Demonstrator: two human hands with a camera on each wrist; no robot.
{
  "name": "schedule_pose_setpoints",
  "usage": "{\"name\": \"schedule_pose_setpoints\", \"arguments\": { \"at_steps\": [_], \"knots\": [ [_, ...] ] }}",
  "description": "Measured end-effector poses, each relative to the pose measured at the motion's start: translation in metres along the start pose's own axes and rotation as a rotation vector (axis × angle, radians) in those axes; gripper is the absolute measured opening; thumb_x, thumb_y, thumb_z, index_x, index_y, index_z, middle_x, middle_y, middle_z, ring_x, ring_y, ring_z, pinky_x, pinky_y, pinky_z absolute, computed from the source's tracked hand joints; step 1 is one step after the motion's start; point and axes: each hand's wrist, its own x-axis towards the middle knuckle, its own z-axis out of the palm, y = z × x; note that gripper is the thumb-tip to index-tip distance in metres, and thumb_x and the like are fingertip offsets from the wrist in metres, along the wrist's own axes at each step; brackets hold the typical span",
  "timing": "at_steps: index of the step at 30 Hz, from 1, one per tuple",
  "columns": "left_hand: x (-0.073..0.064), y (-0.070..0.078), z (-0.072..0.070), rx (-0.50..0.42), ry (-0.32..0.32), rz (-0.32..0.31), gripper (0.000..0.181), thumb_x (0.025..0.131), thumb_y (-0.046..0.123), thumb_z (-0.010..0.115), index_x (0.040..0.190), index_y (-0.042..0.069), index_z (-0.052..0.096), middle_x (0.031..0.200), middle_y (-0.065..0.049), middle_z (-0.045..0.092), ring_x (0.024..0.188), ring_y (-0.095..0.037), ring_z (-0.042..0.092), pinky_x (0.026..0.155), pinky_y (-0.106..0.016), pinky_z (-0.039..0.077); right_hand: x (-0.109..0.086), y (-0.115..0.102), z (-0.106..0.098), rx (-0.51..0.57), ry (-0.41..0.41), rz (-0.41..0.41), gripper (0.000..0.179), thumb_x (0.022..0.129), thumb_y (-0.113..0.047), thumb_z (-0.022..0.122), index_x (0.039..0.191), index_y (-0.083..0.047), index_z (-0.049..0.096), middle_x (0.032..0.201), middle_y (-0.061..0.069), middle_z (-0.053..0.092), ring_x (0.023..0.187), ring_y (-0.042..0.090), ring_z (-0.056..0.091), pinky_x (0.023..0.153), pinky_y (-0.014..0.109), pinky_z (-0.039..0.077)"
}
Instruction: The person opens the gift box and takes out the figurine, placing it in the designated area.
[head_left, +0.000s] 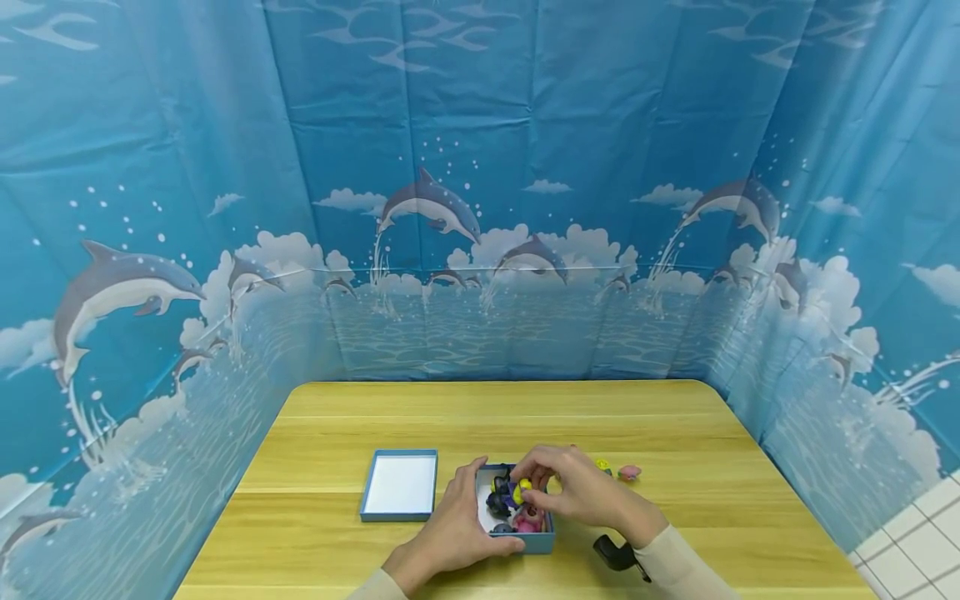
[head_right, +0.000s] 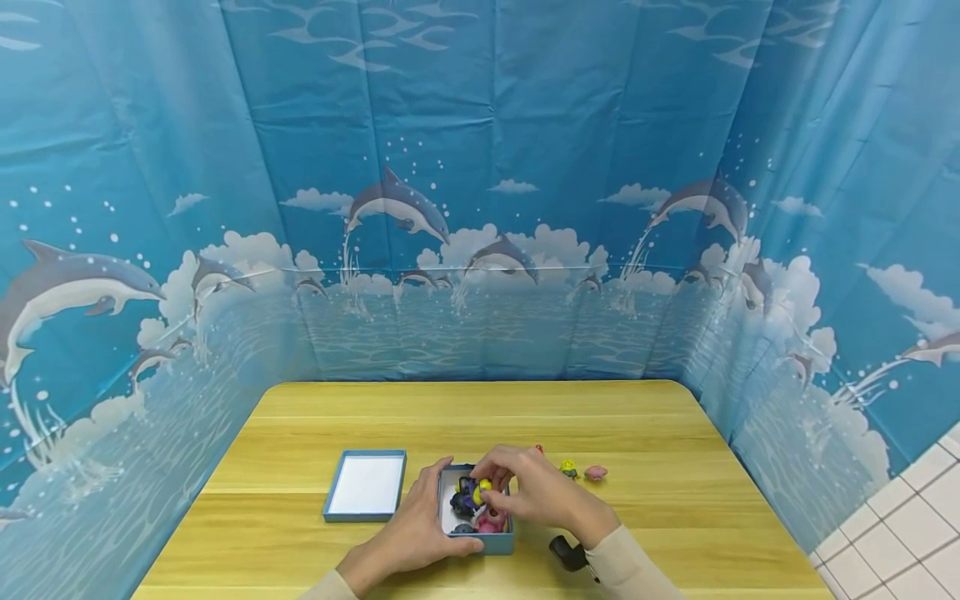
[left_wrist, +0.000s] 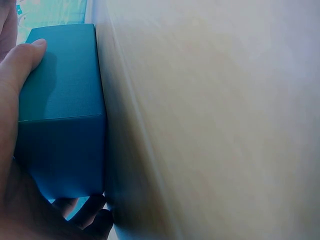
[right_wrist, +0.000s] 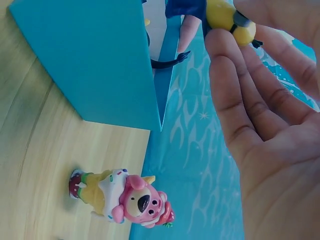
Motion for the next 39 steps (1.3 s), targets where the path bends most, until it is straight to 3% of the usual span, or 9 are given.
{"name": "schedule_pose_setpoints", "arguments": {
  "at_steps": [9,13,23,34,39],
  "knots": [
    [0.001,0.000,0.001,-0.001,0.001,0.001,0.141,0.083,0.082,0.093,0.185,0.016,0.021,0.178,-0.019,0.044,0.157,-0.040,0.056,0.119,-0.069,0.056,-0.005,-0.005,-0.002,-0.031,0.058,-0.025,0.023,0.109,-0.011,0.084,0.128,-0.022,0.079,0.120,0.002,0.085,0.096,-0.001,0.074,0.084,0.031,0.068],
    [0.001,0.000,0.001,-0.003,0.001,-0.001,0.141,0.083,0.082,0.092,0.185,0.017,0.021,0.179,-0.019,0.043,0.159,-0.041,0.055,0.120,-0.070,0.056,-0.007,-0.007,-0.003,-0.064,0.081,-0.052,0.023,0.106,-0.008,0.087,0.124,-0.019,0.080,0.118,-0.001,0.085,0.096,-0.002,0.075,0.084,0.025,0.067],
    [0.000,0.000,0.001,-0.012,0.007,-0.010,0.141,0.082,0.082,0.093,0.185,0.018,0.021,0.179,-0.020,0.043,0.158,-0.041,0.056,0.120,-0.071,0.055,-0.015,-0.006,-0.008,-0.070,0.130,-0.102,0.021,0.106,-0.007,0.086,0.125,-0.016,0.081,0.118,-0.001,0.085,0.097,0.003,0.078,0.086,0.028,0.069],
    [-0.002,0.003,0.001,-0.008,0.017,-0.012,0.142,0.081,0.081,0.095,0.184,0.017,0.023,0.175,-0.020,0.046,0.154,-0.040,0.058,0.120,-0.069,0.056,-0.022,-0.002,-0.011,-0.099,0.184,-0.032,0.031,0.103,-0.007,0.090,0.130,-0.015,0.076,0.114,-0.002,0.083,0.095,0.000,0.076,0.083,0.029,0.069],
    [-0.001,0.003,0.001,-0.008,0.020,-0.011,0.141,0.081,0.080,0.095,0.184,0.016,0.023,0.176,-0.020,0.045,0.155,-0.040,0.057,0.120,-0.070,0.055,-0.026,0.000,-0.014,-0.107,0.204,-0.029,0.027,0.103,-0.008,0.091,0.125,-0.014,0.077,0.111,-0.003,0.084,0.093,-0.001,0.076,0.082,0.027,0.068]
  ]
}}
